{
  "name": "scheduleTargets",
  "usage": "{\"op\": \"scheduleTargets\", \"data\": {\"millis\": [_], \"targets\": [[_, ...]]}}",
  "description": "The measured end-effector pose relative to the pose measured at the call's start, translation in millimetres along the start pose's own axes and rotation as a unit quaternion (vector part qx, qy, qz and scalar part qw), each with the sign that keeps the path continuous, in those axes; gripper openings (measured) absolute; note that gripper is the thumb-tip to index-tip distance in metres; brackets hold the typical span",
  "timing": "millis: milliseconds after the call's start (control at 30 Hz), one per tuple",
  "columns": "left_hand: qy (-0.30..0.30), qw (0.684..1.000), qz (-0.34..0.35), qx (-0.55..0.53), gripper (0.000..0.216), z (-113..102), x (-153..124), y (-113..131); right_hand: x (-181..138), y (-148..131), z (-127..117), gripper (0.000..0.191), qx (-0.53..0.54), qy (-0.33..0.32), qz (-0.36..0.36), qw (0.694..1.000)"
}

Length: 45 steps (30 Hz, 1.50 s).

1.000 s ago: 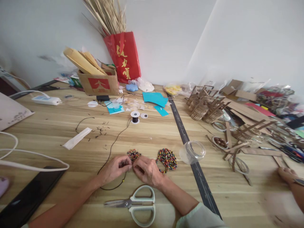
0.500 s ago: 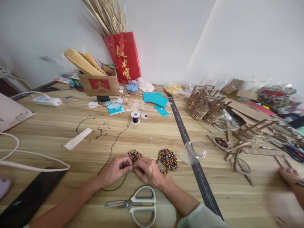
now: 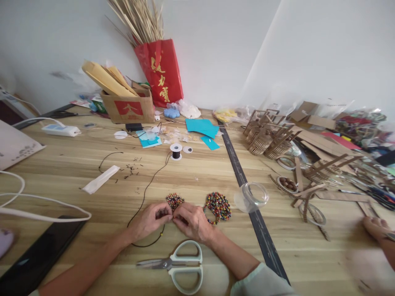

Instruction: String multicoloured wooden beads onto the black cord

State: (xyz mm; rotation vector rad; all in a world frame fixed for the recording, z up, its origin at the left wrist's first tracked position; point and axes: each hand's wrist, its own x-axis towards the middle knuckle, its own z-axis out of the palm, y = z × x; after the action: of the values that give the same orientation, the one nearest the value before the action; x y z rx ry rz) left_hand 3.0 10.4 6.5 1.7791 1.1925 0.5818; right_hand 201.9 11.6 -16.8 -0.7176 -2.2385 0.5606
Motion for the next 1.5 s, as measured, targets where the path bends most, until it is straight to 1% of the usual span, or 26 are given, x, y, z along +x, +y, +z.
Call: {"op": "scheduleTargets", "data": {"millis": [233, 500, 667, 900, 1100, 1267, 1500], "targets": [[0.005, 1.000, 0.015, 0.012, 0.012, 1, 1, -2, -1, 3, 1, 0.008, -0.001, -0.006, -0.001, 1.000], [0.003, 1.000, 0.010, 0.015, 0.010, 0, 0, 0, 0, -1, -2, 0.011, 0.002, -0.012, 0.005, 1.000], [0.006, 1.000, 0.017, 0.009, 0.011, 2, 1, -5, 1, -2, -2, 0.010, 0.004, -0.012, 0.002, 1.000], [-0.006, 1.000, 0.009, -0.004, 0.013, 0, 1, -3, -1, 1, -1, 0.009, 0.010, -0.010, 0.006, 1.000], [-0.008, 1.000, 0.008, -0.016, 0.013, -1, 2, -2, -2, 3, -1, 0.006, 0.040, -0.011, 0.002, 0.999], [-0.012, 1.000, 0.008, -0.014, 0.013, -1, 2, -5, 0, -1, -4, 0.008, 0.047, -0.012, 0.010, 0.999], [-0.031, 0.999, 0.008, -0.034, 0.014, -2, 2, -12, -1, 2, -3, 0.009, 0.042, -0.014, 0.018, 0.999]]}}
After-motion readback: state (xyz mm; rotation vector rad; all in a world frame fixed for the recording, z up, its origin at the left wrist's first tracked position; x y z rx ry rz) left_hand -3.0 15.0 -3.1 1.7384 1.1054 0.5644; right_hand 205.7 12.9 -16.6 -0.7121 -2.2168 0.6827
